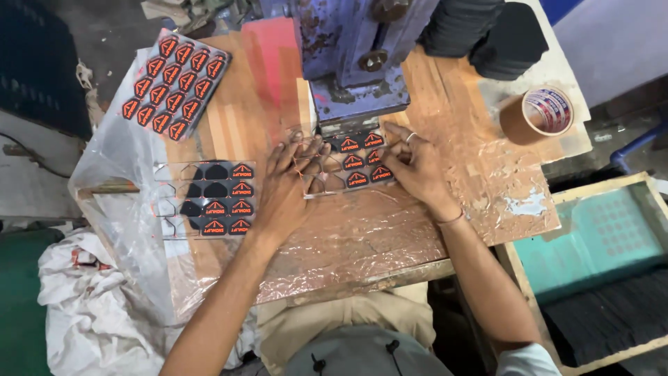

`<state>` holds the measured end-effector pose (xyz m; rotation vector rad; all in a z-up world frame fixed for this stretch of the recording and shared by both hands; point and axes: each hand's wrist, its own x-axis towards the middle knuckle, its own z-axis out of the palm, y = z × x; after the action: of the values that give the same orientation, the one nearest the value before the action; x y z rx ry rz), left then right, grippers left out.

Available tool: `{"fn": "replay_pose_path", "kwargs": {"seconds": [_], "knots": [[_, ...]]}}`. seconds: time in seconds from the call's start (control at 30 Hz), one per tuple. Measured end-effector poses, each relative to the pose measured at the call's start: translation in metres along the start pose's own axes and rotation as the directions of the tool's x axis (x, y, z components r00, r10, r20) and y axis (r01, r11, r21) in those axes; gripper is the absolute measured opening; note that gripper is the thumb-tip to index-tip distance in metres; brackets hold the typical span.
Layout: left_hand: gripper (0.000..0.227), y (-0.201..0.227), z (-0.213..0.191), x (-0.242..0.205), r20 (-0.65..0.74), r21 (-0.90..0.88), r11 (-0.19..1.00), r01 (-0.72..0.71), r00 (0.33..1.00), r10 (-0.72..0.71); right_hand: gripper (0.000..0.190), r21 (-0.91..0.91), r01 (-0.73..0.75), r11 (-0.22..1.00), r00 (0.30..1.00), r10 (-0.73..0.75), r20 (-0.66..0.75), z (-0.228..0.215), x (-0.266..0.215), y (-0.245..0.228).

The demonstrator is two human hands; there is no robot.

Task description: The person places a black fabric piece under a heat press, aligns a sheet of orange triangular patches, and presses them onto the fabric. They then remove the fabric and the patch backing, repeating the process for multiple items.

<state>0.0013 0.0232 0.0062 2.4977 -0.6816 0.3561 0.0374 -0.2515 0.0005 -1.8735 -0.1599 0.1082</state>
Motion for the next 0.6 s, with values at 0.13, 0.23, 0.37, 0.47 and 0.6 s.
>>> {"fn": "replay_pose_path", "kwargs": {"seconds": [0.13, 0.23, 0.37, 0.47, 0.6], "knots": [[0.052, -0.002, 0.001, 0.002, -0.006, 0.013, 1.000, 0.001, 1.000, -0.001, 0.055, -0.015, 0.015, 1.000, 1.000, -0.015, -0.008, 0.001, 0.002, -0.008], [0.051, -0.003, 0.003, 0.002, -0.008, 0.035, 0.999, 0.010, 1.000, -0.010, 0.057, 0.002, -0.009, 1.000, 1.000, 0.009, -0.001, -0.001, 0.002, -0.009], [0.050, -0.003, 0.005, 0.000, 0.012, 0.007, 1.000, 0.025, 1.000, -0.025, 0.056, -0.075, 0.035, 0.997, 0.999, -0.035, 0.013, 0.000, 0.000, -0.013], [0.053, 0.000, 0.002, 0.001, 0.017, 0.035, 0.999, 0.003, 1.000, -0.003, 0.054, -0.118, 0.026, 0.993, 1.000, -0.027, -0.008, -0.001, -0.002, -0.017], [0.059, -0.003, 0.002, 0.002, 0.003, 0.070, 0.997, -0.024, 1.000, 0.024, 0.057, -0.197, 0.037, 0.980, 0.999, -0.039, -0.009, -0.003, 0.002, -0.010]]}}
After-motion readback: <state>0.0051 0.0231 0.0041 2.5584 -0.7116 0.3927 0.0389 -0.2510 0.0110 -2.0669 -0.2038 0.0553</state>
